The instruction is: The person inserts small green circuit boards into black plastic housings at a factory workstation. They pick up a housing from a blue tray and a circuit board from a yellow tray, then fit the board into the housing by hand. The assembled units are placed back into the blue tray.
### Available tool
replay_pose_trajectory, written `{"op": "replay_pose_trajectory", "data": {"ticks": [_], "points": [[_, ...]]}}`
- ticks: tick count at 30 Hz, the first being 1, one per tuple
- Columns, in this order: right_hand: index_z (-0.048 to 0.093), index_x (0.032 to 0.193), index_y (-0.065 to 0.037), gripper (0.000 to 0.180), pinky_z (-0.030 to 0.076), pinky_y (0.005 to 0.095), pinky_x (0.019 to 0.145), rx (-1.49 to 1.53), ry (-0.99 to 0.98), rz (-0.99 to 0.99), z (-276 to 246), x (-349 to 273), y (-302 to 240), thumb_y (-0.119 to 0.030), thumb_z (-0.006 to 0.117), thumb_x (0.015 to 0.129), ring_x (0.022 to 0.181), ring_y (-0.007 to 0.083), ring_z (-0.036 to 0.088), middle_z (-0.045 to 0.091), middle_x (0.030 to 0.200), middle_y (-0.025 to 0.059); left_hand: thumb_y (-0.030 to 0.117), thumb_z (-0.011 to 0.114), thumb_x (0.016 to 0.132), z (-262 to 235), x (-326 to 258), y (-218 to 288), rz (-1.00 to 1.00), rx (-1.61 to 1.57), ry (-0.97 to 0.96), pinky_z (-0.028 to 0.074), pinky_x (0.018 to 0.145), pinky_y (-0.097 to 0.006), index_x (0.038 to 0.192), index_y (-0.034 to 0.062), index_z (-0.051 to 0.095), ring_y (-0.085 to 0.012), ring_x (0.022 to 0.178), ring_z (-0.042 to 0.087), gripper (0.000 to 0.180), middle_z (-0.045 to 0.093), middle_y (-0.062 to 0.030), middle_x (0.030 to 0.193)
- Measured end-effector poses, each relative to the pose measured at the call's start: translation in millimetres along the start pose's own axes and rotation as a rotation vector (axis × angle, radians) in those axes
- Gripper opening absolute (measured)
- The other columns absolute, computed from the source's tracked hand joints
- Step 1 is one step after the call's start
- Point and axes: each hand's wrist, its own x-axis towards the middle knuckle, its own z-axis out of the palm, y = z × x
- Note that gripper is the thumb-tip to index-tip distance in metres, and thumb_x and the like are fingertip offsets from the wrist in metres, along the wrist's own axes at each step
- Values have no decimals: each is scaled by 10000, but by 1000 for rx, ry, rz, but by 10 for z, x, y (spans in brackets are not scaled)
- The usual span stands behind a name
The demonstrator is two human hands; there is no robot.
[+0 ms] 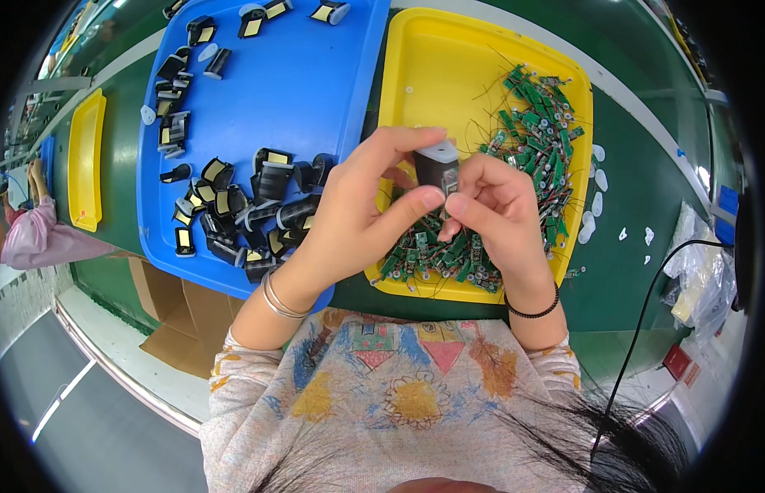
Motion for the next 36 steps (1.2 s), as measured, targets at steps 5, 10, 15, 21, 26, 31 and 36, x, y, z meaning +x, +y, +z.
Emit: {"op": "replay_pose_trajectory", "data": {"ticks": [5, 10, 15, 21, 26, 31, 36], "points": [[534, 707, -26, 113, 415, 246, 470, -797, 98, -443, 112, 4, 49, -10, 643, 686, 524, 151, 551, 531, 629, 62, 22, 529, 784, -9, 19, 18, -43, -200, -37, 407, 867, -312, 1109, 6, 420, -201, 1049, 493, 343, 473, -188, 1195], [534, 706, -30, 120, 409, 268, 465, -971, 76, -561, 120, 18, 85, -10, 649, 677, 518, 182, 548, 521, 624, 70, -63, 460, 717, 5, 10, -1, -27, -365, -1, 354, 935, -346, 1039, 4, 436, -216, 1065, 481, 329, 486, -184, 1175], [542, 725, -18, 108, 425, 257, 473, -850, 32, -505, 129, -1, 19, -6, 643, 688, 528, 169, 559, 533, 638, 71, -70, 447, 694, -73, 3, -40, -47, -282, -20, 335, 954, -352, 1059, 4, 431, -220, 1070, 482, 372, 490, -174, 1172], [546, 734, -5, 99, 442, 236, 485, -751, 40, -467, 100, -2, 36, 6, 637, 696, 543, 150, 570, 544, 665, 74, -10, 575, 717, -24, -10, 79, -21, -211, -38, 377, 925, -347, 1083, 11, 430, -217, 1080, 490, 394, 481, -156, 1186], [549, 741, -12, 94, 430, 261, 487, -796, -13, -483, 100, 7, 21, 1, 632, 699, 537, 175, 552, 538, 664, 79, 25, 666, 698, -60, 3, 5, -25, -274, -40, 399, 905, -321, 1106, 13, 430, -199, 1036, 511, 471, 500, -125, 1138], [558, 741, -36, 98, 417, 300, 493, -887, -43, -513, 113, 15, 26, -23, 637, 684, 557, 224, 529, 520, 654, 81, 27, 726, 642, -38, -1, 43, -67, -292, 4, 426, 855, -279, 1100, -2, 476, -167, 958, 530, 523, 534, -71, 991], [565, 755, -41, 108, 415, 307, 495, -874, -103, -516, 96, 18, 26, -32, 639, 676, 572, 234, 526, 513, 659, 77, 27, 764, 585, -85, -4, 31, -71, -345, -10, 437, 812, -259, 1039, -14, 534, -156, 907, 539, 511, 547, -57, 934]]}}
